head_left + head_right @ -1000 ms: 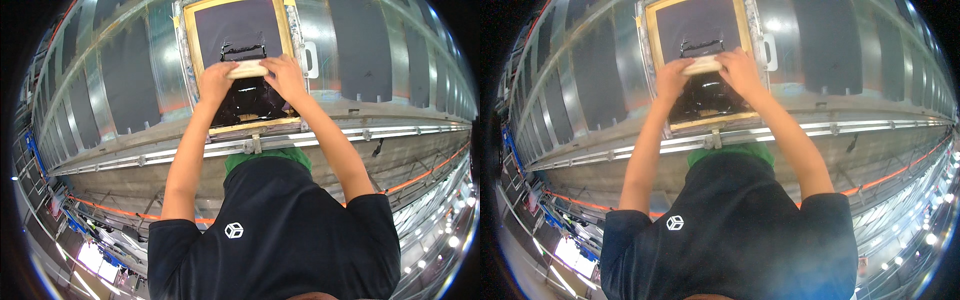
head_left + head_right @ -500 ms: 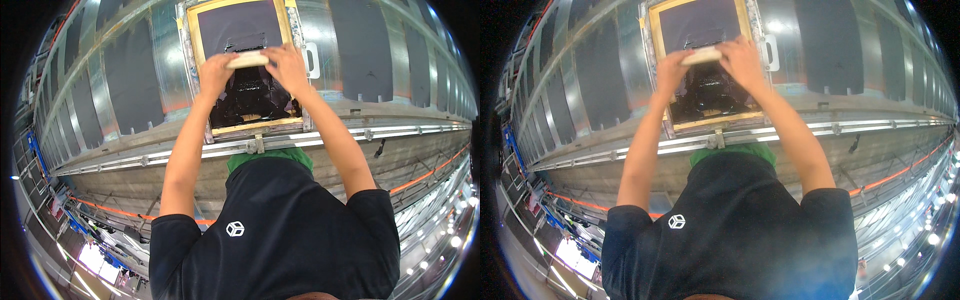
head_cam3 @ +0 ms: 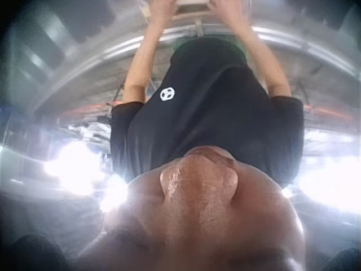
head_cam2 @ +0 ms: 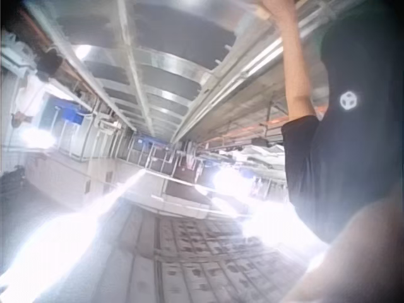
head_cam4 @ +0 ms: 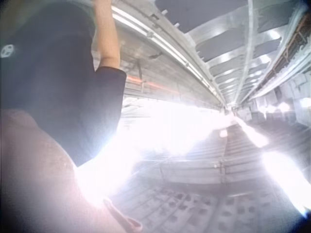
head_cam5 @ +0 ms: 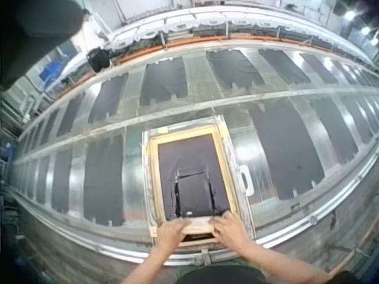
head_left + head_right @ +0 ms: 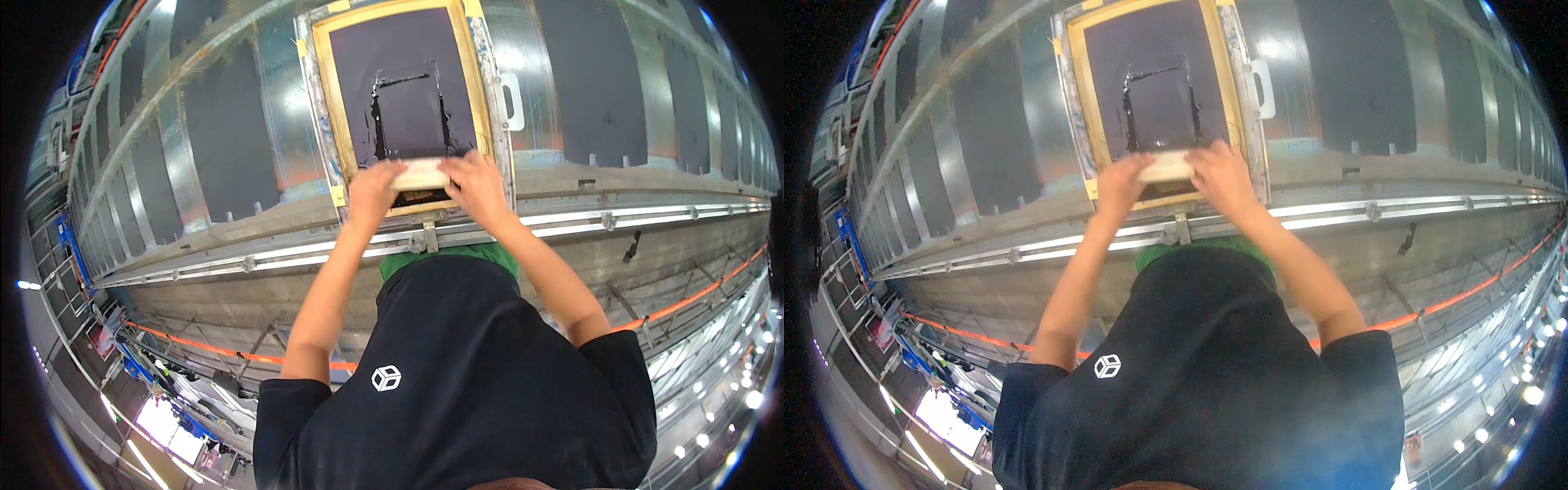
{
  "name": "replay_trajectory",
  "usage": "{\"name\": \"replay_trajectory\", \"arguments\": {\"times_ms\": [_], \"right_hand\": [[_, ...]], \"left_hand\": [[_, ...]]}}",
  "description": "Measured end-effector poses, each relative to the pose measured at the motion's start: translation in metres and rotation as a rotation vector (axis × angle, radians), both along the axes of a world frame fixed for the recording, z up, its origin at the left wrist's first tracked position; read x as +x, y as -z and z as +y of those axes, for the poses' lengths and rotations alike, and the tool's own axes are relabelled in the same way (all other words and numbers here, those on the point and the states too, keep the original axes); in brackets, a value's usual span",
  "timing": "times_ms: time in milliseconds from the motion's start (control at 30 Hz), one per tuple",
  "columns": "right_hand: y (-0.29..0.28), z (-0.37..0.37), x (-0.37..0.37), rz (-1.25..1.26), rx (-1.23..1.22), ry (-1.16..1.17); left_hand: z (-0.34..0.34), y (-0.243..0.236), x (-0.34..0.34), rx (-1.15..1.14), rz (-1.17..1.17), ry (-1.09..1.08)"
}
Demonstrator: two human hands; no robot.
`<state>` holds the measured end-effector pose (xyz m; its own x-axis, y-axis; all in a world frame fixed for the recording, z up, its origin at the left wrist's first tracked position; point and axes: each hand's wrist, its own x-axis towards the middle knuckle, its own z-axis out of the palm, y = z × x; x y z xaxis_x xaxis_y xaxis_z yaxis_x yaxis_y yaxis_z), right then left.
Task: The person uses a squeegee to spread dark ink evenly across a screen-printing frame mounted on a rail. They repeatedly pull the squeegee across the mesh to coat the surface, then lift the frame to reveal a printed design on the substrate below.
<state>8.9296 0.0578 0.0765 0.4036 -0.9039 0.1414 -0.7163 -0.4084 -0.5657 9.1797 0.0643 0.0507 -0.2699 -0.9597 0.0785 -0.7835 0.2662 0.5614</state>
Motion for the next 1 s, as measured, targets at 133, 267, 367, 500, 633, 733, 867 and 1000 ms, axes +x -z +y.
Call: {"name": "replay_trajectory", "arguments": {"times_ms": [133,267,367,500,633,733,867,1000], "right_hand": [[0.028,-0.008,-0.034,-0.295,0.107,-0.205],[0.050,-0.103,-0.095,-0.113,-0.017,0.604],[0.071,-0.147,-0.095,-0.486,0.162,0.624],[0.076,-0.163,-0.075,-0.555,0.272,0.623],[0.051,-0.172,-0.071,-0.433,0.140,0.652],[0.016,-0.165,-0.042,-0.387,0.126,0.667],[0.025,-0.154,0.044,-0.545,0.090,0.659],[0.058,-0.143,0.161,-0.638,0.134,0.626]], "left_hand": [[0.028,-0.001,0.003,0.075,0.050,0.005],[0.026,-0.008,-0.010,-0.001,0.157,-0.127],[0.022,0.002,-0.032,-0.163,0.025,-0.036],[0.049,0.011,-0.032,-0.195,-0.036,0.057],[0.070,0.007,-0.015,-0.193,0.046,0.053],[0.079,-0.008,0.012,-0.146,0.137,-0.039],[0.081,-0.020,0.084,-0.105,0.294,-0.201],[0.084,-0.019,0.205,-0.048,0.355,-0.362]]}}
